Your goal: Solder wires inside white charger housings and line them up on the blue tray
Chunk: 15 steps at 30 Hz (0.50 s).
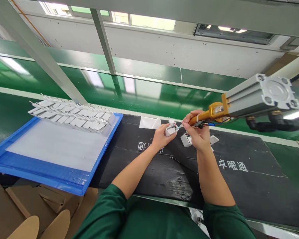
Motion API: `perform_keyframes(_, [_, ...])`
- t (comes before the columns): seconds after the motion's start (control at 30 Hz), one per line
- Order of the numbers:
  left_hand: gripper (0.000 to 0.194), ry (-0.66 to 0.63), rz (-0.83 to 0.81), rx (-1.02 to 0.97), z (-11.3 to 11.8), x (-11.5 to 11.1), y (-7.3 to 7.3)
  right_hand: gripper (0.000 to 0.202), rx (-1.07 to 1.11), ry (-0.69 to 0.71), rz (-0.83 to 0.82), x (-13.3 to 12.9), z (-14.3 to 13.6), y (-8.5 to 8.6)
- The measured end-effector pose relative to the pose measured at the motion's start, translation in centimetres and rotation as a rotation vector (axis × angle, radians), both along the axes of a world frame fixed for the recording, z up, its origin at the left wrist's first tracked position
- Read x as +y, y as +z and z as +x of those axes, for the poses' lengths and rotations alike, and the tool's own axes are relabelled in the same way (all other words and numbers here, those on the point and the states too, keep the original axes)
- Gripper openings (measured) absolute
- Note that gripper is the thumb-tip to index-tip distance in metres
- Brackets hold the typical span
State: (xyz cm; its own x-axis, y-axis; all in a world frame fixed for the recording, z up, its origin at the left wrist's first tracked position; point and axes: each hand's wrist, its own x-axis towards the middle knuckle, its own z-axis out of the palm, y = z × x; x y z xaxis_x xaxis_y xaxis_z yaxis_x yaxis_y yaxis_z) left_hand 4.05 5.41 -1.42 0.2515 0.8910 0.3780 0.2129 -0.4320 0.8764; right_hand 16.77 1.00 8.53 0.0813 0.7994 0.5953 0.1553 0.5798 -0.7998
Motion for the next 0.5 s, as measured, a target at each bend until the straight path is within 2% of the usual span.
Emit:
perform_keyframes(0.17, [0.040, -0.003, -0.028, 0.033, 0.2, 0.2, -0.4, 0.040, -0.005, 0.092, 0.034, -0.3, 0.0, 0.4])
perform_keyframes(0.33, [0.034, 0.014, -0.084, 0.045, 0.5, 0.5, -1.0, 0.038, 0.029, 0.136, 0.032, -0.8, -0.8, 0.6])
perform_keyframes(0.5, [0.031, -0.070, -0.097, -0.124, 0.7, -0.3, -0.5, 0.042, 0.092, 0.151, 0.007, -1.6, -1.9, 0.7])
